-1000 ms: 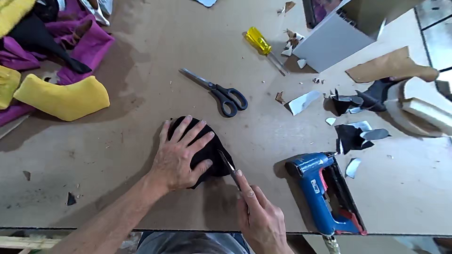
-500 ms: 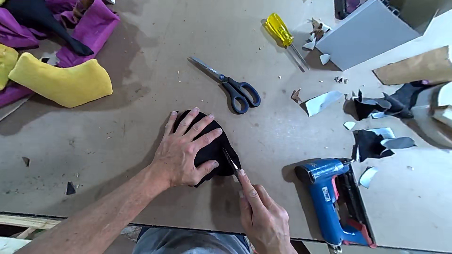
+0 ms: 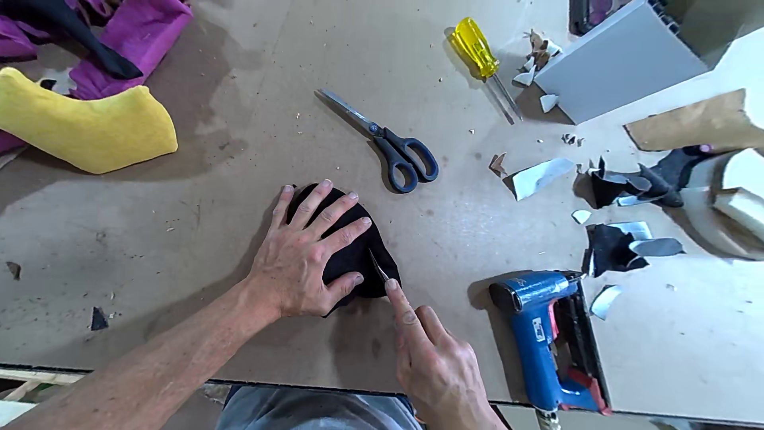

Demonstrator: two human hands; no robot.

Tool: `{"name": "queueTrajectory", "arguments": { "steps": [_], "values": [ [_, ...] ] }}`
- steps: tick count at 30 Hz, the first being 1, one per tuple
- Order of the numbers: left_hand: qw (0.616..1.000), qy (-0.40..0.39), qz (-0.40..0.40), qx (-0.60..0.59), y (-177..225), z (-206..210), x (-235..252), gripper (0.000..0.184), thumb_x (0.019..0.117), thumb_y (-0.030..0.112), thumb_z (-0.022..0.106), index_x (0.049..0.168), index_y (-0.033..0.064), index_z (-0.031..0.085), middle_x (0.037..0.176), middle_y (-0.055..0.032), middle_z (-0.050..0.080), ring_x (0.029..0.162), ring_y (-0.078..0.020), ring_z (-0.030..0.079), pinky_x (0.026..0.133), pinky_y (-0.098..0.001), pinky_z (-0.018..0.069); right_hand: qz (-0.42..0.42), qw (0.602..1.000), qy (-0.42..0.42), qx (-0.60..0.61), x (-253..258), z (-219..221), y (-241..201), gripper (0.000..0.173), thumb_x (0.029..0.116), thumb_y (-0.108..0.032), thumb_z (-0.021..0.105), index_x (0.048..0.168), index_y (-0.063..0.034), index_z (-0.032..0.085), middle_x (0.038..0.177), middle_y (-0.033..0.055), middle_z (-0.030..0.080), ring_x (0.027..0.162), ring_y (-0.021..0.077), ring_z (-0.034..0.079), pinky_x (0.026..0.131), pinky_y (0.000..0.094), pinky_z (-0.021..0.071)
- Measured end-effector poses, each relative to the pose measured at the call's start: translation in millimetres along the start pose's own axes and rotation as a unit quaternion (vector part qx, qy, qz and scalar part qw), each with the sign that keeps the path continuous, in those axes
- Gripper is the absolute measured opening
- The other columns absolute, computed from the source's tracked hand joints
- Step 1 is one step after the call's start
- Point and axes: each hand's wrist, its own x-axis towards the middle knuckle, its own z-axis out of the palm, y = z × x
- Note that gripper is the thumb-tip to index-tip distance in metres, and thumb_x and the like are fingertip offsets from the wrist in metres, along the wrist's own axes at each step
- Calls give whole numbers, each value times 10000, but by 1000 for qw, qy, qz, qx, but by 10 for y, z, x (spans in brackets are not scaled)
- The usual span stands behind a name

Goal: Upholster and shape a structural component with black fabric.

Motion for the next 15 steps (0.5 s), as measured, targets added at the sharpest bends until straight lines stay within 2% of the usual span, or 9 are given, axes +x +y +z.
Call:
{"name": "queueTrajectory", "arguments": {
  "steps": [7, 11, 13, 15],
  "values": [
    [1000, -1, -5, 17, -3, 5, 1, 735, 866, 762, 455, 1485, 376, 550, 1670, 30, 336, 1583, -327, 155, 1220, -693, 99, -21, 995, -88, -50, -148, -356, 144, 525, 929, -101, 527, 1443, -168, 617, 737, 80, 569, 428, 191, 506, 345, 328, 392],
    [1000, 2, -7, 15, -10, -6, -6, 736, 868, 755, 457, 1476, 354, 565, 1666, 23, 344, 1580, -331, 167, 1221, -695, 110, 15, 988, -148, -41, -460, -631, 156, 538, 922, -81, 580, 1457, -141, 600, 720, 116, 597, 423, 228, 536, 358, 373, 437],
    [1000, 5, -10, 13, 15, 8, 4, 742, 868, 757, 459, 1480, 351, 561, 1665, 20, 347, 1580, -336, 165, 1216, -703, 106, 40, 984, -166, -40, -651, -754, 138, 525, 941, -83, 583, 1459, -167, 603, 733, 118, 605, 444, 237, 555, 373, 384, 452],
    [1000, 0, -17, 8, 80, -38, -19, 746, 850, 750, 482, 1474, 350, 566, 1656, 13, 365, 1574, -345, 178, 1201, -723, 100, 89, 981, -174, 15, -806, -896, 161, 470, 968, -105, 576, 1432, -156, 628, 762, 141, 668, 502, 275, 621, 429, 443, 512]
  ]
}}
